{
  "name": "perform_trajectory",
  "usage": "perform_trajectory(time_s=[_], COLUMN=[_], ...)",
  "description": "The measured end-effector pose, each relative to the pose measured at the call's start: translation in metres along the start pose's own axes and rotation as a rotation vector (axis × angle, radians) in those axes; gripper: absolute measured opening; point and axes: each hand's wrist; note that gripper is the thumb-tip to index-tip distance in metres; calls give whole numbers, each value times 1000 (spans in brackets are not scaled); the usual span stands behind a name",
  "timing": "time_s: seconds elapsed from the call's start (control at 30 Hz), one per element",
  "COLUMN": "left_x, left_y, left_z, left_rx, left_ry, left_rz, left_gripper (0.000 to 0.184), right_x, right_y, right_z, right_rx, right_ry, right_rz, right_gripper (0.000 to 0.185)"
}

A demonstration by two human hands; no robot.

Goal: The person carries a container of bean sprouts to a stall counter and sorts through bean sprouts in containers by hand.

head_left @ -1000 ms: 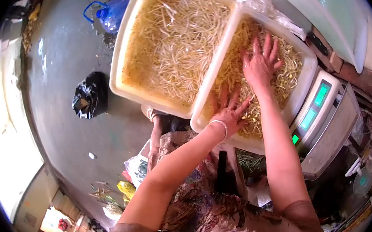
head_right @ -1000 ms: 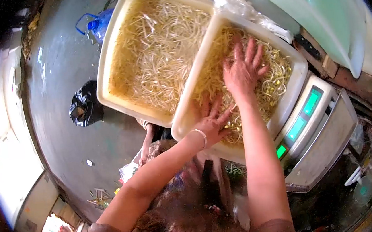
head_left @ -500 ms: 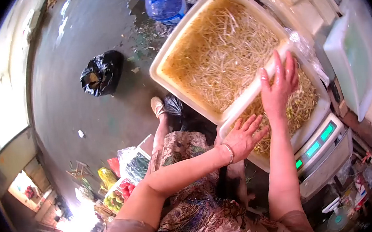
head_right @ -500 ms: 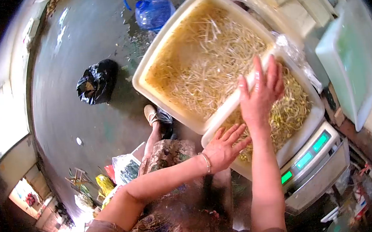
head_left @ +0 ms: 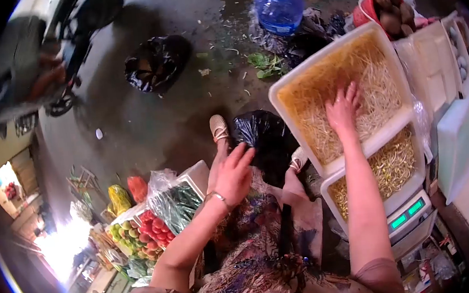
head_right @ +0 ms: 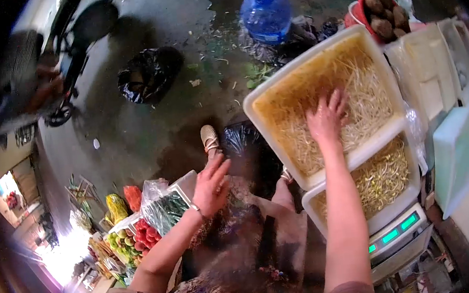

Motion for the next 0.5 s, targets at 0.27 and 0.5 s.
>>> perform_trajectory(time_s=[0.27,0.5], left_x=[36,61], left_y=[-144,-269], left_z=[-73,-107], left_rx=[469,731], left_ry=[175,120], left_rz=[-178,-405], left_gripper=[49,46], right_x=[45,70], right_y=[-16,16], right_z=[-11,-25], right_rx=[-3,-136], right_ry=[-126,-108], right_rz=[19,516], right_gripper=[69,47])
Point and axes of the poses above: each hand's wrist, its own z-axis towards the middle knuckle, its own x-axis out of the back of the hand, y = z × x, and after that the axes turned 8 degrees about z, right-handed
